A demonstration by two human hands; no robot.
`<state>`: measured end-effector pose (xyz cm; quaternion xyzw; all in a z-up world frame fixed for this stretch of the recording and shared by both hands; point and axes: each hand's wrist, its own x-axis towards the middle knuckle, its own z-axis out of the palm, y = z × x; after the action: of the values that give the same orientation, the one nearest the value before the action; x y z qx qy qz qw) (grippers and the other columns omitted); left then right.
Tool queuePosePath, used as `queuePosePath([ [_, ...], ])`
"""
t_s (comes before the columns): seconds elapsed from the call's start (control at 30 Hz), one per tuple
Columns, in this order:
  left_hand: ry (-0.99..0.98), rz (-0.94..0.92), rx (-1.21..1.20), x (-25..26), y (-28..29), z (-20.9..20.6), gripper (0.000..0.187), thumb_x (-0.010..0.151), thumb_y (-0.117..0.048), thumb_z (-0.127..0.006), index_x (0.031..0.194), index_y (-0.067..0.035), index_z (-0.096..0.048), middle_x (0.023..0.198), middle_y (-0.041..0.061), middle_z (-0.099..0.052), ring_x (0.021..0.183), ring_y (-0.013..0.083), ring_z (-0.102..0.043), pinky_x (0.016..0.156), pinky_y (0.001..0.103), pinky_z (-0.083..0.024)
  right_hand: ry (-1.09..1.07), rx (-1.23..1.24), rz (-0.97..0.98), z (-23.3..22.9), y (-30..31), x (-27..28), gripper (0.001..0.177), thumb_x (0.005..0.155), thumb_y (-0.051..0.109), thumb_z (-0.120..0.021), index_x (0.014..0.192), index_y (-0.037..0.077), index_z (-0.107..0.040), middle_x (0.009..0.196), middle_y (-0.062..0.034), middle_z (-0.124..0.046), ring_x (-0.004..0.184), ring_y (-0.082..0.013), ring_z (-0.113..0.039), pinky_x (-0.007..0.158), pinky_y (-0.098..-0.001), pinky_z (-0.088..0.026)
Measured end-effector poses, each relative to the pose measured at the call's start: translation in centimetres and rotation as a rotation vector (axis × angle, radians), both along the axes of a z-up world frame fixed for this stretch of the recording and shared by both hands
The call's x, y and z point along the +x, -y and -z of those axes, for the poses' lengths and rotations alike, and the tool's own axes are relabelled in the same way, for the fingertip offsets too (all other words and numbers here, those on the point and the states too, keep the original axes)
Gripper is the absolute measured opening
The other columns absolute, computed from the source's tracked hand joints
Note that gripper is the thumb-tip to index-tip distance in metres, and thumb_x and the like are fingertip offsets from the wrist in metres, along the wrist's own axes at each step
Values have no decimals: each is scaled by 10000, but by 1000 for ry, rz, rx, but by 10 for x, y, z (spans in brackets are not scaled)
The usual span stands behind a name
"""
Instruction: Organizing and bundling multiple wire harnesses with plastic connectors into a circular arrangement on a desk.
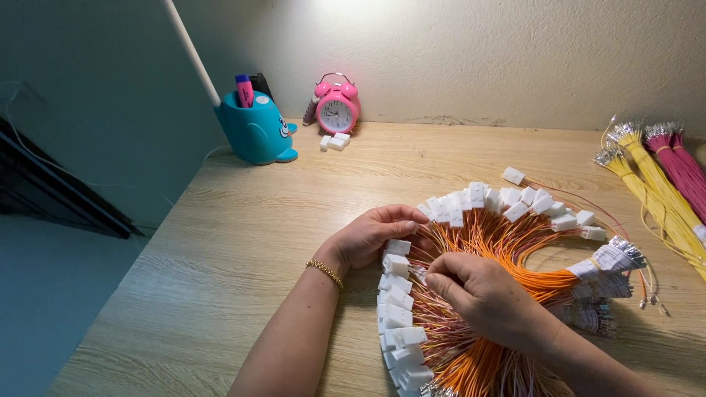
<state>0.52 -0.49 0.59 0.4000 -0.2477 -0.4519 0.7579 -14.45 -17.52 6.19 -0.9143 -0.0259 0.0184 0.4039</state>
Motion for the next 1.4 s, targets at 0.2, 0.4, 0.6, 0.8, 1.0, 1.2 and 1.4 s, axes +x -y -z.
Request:
queuePosePath([
  [0.2,55,-54,110,2,0,1,196,895,-96,-665,1083,-41,-683,913,80,-697,771,154,-667,682,280,-578,-158,26,217,-21,0,13,212,933,263,-570,782,130,-635,512,-25,-669,474,-139,-556,557,-294,-443],
  [0.4,-20,23,68,3,-1,3,262,947,-108,-605,1199,-37,-599,1025,220,-699,907,272,-698,769,376,-594,-1,-27,230,-11,4,17,184,899,267,-647,759,155,-688,553,32,-574,464,-108,-421,475,-287,-340],
  [0.6,-59,-89,29,13,3,24,239,934,-56,-617,1172,-38,-606,1001,173,-709,955,325,-707,832,479,-583,-9,-203,229,-22,3,32,137,871,268,-658,812,176,-741,652,-65,-701,656,-231,-679,639,-341,-528],
  [0.8,-70,-94,32,9,0,21,285,920,-55,-619,1202,-43,-587,1080,166,-698,972,275,-705,825,430,-588,25,-291,237,-30,-11,37,156,869,305,-636,786,198,-713,699,-64,-693,731,-254,-696,685,-353,-544],
  [1.0,-73,-100,41,13,-3,27,300,924,-60,-600,1221,-19,-586,1132,189,-683,997,282,-698,831,434,-585,41,-259,226,-13,-2,42,152,866,268,-637,784,156,-699,731,-97,-688,753,-290,-690,698,-380,-543],
  [1.2,-44,-77,46,7,-3,15,308,922,-79,-592,1225,-26,-581,1040,198,-707,965,285,-711,822,424,-589,12,-168,203,-20,2,40,178,893,240,-608,786,157,-724,733,-101,-705,739,-282,-697,694,-371,-550],
  [1.4,-43,-77,42,6,-2,13,305,930,-81,-587,1230,-27,-581,1069,203,-699,984,294,-705,834,434,-586,10,-186,196,-20,4,42,185,888,263,-615,786,153,-724,740,-101,-709,761,-290,-705,683,-378,-557],
])
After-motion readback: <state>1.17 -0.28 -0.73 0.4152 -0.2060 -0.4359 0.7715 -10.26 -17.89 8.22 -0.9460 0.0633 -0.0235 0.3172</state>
